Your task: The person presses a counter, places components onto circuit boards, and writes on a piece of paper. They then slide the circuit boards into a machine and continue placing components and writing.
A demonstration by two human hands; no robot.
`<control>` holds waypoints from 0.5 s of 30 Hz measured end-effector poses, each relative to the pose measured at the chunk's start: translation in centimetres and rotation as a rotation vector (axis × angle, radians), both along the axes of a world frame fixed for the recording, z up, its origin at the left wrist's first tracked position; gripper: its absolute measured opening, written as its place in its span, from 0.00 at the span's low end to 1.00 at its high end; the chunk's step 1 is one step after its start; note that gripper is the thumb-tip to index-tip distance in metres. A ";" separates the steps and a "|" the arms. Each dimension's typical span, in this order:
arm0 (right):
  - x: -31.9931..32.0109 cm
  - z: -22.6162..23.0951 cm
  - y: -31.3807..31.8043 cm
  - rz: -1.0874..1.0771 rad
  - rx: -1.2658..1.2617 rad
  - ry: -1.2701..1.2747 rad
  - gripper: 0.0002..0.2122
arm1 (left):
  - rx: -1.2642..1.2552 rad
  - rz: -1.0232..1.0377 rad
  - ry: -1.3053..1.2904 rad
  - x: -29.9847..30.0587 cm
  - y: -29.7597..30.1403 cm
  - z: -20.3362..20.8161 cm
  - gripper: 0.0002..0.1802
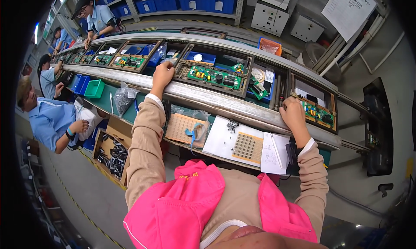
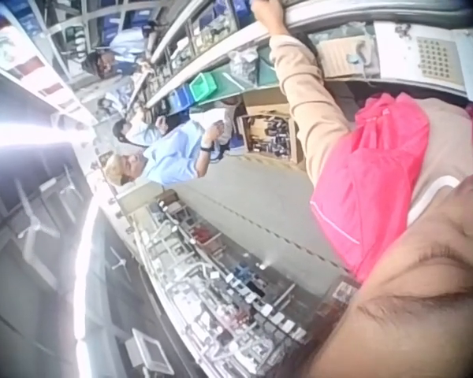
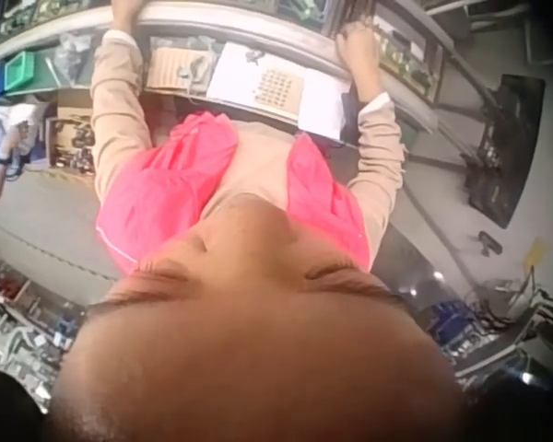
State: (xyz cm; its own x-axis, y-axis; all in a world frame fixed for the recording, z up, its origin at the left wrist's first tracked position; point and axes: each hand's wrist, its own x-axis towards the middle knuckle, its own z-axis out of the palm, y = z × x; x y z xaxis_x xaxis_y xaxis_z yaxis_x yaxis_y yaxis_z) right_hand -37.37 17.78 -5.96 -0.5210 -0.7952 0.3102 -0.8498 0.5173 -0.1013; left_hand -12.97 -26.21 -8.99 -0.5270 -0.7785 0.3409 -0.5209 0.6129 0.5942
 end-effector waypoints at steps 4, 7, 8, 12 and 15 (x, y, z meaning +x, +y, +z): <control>-0.2 -0.6 -0.6 -0.094 -0.065 0.170 0.14 | -0.017 -0.008 -0.008 -0.1 -0.3 -0.1 0.14; -0.7 -0.1 -0.6 -0.283 0.122 -0.108 0.21 | -0.038 -0.012 -0.008 -0.3 -0.5 -0.2 0.14; -0.8 -0.1 -0.5 -0.290 0.119 -0.110 0.21 | -0.036 -0.004 -0.031 -0.4 -0.5 -0.3 0.15; -1.7 -0.5 0.4 -0.347 0.116 -0.095 0.22 | -0.036 0.010 -0.084 -0.3 -0.5 -0.5 0.16; -2.9 -1.2 1.6 -0.361 0.136 -0.068 0.23 | -0.036 0.007 -0.096 -0.1 -0.3 -0.6 0.16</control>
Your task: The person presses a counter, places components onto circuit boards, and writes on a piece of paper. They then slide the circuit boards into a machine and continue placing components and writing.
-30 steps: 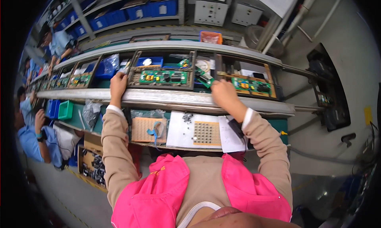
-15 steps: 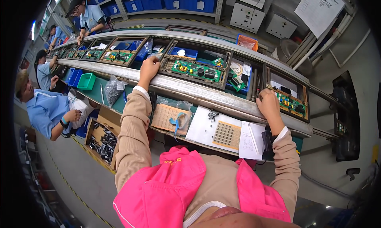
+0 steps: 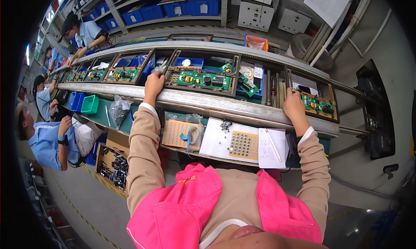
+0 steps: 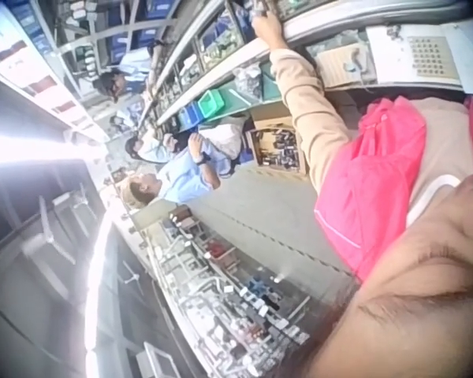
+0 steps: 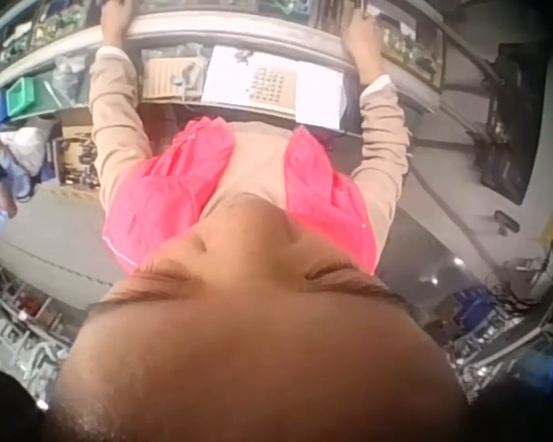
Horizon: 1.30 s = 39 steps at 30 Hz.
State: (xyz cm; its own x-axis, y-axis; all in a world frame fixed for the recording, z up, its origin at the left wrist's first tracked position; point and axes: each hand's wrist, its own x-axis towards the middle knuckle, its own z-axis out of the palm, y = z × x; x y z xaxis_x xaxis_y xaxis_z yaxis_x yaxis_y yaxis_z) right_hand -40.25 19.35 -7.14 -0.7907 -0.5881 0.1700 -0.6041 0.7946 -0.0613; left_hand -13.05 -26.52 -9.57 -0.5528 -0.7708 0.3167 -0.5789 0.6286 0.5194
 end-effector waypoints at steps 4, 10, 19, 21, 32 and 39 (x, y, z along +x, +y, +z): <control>-0.2 0.2 1.0 -0.022 -0.021 -0.034 0.21 | -0.006 -0.025 -0.012 -0.7 0.5 0.3 0.16; 0.1 0.3 0.6 -0.088 -0.066 -0.015 0.15 | -0.018 -0.016 -0.061 0.0 -1.1 -0.8 0.16; -3.2 -0.7 4.7 -0.183 -0.051 0.055 0.13 | -0.048 -0.123 -0.026 -0.6 -1.0 -0.3 0.15; -3.8 -0.6 5.3 -0.189 -0.049 0.018 0.13 | -0.058 -0.114 -0.023 -0.2 -1.3 -0.5 0.15; -5.2 -0.2 8.0 -0.273 -0.052 -0.016 0.14 | -0.068 -0.139 -0.032 0.0 -1.6 -0.8 0.15; -6.4 -0.2 9.3 -0.362 -0.040 -0.038 0.15 | -0.074 -0.122 0.000 -0.3 -1.3 -0.8 0.14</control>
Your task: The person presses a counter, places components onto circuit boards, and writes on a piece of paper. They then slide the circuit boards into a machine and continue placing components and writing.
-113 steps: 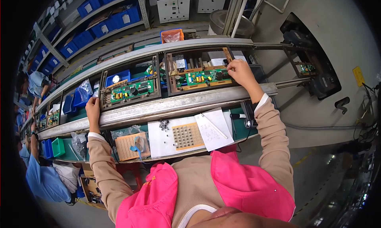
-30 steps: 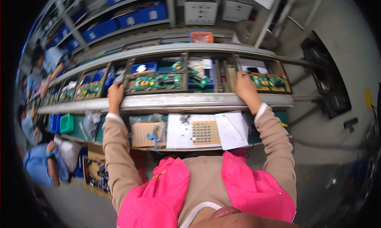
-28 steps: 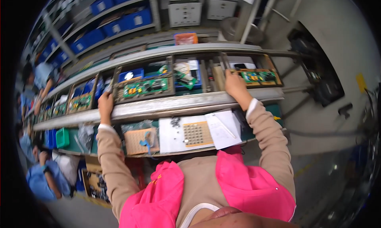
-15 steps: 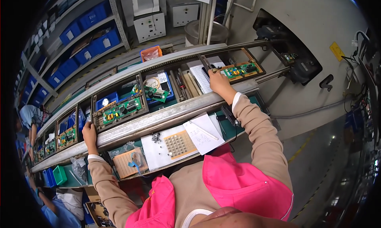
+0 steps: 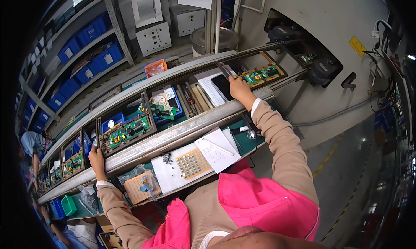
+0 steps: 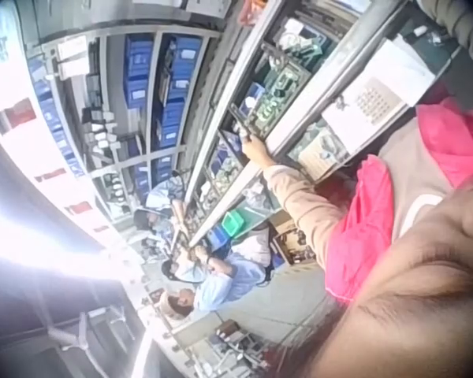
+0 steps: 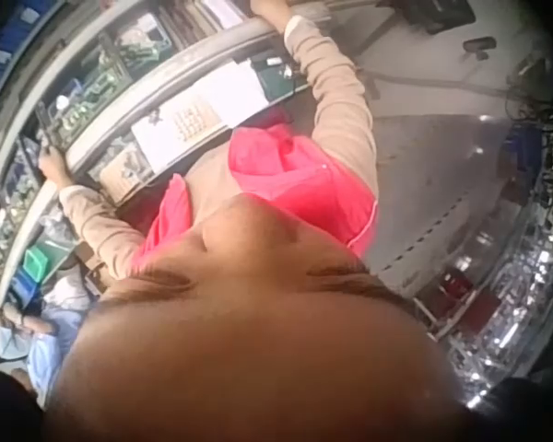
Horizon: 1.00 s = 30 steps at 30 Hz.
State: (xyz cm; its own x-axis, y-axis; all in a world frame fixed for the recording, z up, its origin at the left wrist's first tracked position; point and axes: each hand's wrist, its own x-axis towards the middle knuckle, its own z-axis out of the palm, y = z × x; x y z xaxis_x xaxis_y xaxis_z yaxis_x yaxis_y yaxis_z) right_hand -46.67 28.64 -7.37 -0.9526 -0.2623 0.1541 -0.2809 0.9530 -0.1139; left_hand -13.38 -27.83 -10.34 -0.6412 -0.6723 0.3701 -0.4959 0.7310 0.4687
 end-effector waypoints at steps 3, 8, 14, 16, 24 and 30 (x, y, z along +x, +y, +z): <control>-1.0 -0.1 1.5 -0.035 0.017 -0.010 0.15 | 0.006 0.008 0.006 0.0 -0.1 -0.1 0.14; -2.6 -0.2 3.8 -0.073 0.049 -0.003 0.15 | 0.018 -0.005 -0.023 0.2 -0.4 0.0 0.14; -3.7 -0.1 5.0 -0.112 0.049 -0.039 0.15 | -0.002 -0.008 -0.015 0.1 0.0 0.1 0.14; -3.8 -0.1 5.1 -0.134 0.052 -0.029 0.15 | -0.001 -0.011 -0.015 0.2 -0.1 0.1 0.14; -5.1 0.1 7.1 -0.232 0.040 -0.011 0.14 | 0.006 -0.018 -0.015 0.1 -0.3 0.0 0.14; -6.7 0.4 9.8 -0.279 0.055 -0.025 0.16 | 0.014 -0.018 -0.012 0.1 0.1 0.3 0.15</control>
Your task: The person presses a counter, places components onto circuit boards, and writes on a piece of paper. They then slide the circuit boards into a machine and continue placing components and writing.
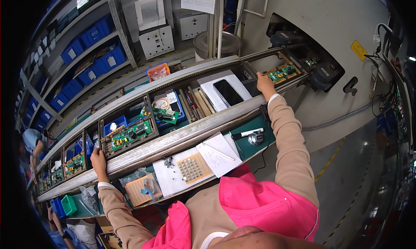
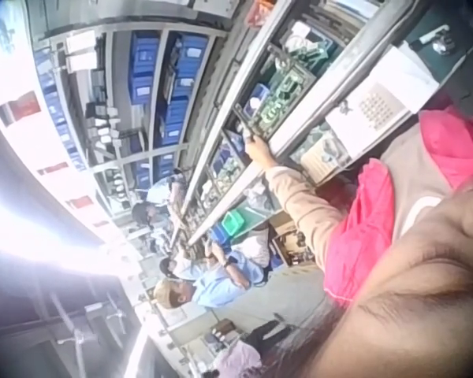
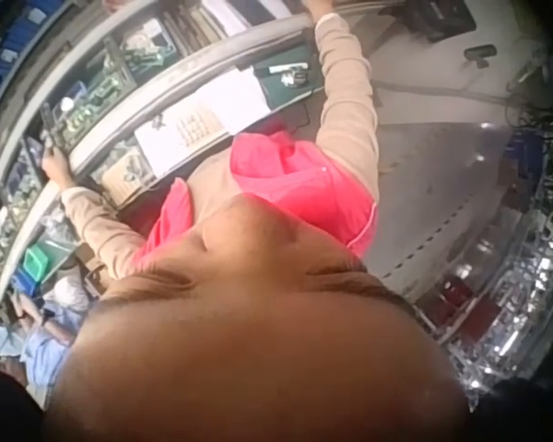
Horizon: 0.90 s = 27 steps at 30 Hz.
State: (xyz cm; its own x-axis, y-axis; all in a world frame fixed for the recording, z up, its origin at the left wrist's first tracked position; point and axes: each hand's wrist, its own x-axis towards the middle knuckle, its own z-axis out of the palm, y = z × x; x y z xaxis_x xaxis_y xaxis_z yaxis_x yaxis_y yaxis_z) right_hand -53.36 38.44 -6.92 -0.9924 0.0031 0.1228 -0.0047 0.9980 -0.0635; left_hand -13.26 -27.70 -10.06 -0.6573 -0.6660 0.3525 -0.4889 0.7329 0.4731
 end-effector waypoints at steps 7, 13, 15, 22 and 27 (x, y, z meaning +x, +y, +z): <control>-1.8 0.2 2.4 0.002 -0.015 -0.013 0.16 | -0.001 0.024 -0.021 0.0 -0.1 -0.2 0.15; -2.4 -0.6 3.8 0.040 0.034 0.026 0.19 | -0.026 0.021 -0.022 0.0 -0.6 -0.5 0.15; -2.2 -0.6 3.8 0.066 -0.014 -0.060 0.22 | -0.019 0.038 -0.049 0.0 -0.3 -0.4 0.15; 6.6 1.1 2.8 0.537 -0.475 0.260 0.21 | -0.010 0.033 -0.075 0.1 -0.5 -0.6 0.15; 16.9 2.1 -0.2 0.545 -0.693 0.076 0.13 | -0.005 -0.163 -0.090 -1.0 2.8 0.8 0.14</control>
State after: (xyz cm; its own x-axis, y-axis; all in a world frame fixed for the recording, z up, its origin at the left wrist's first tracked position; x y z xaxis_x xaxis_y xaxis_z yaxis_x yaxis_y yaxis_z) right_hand -36.48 38.24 -4.87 -0.8669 -0.3698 0.3344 -0.4973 0.5930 -0.6333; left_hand -14.31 -24.87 -9.22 -0.7856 -0.5464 0.2902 -0.4037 0.8082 0.4289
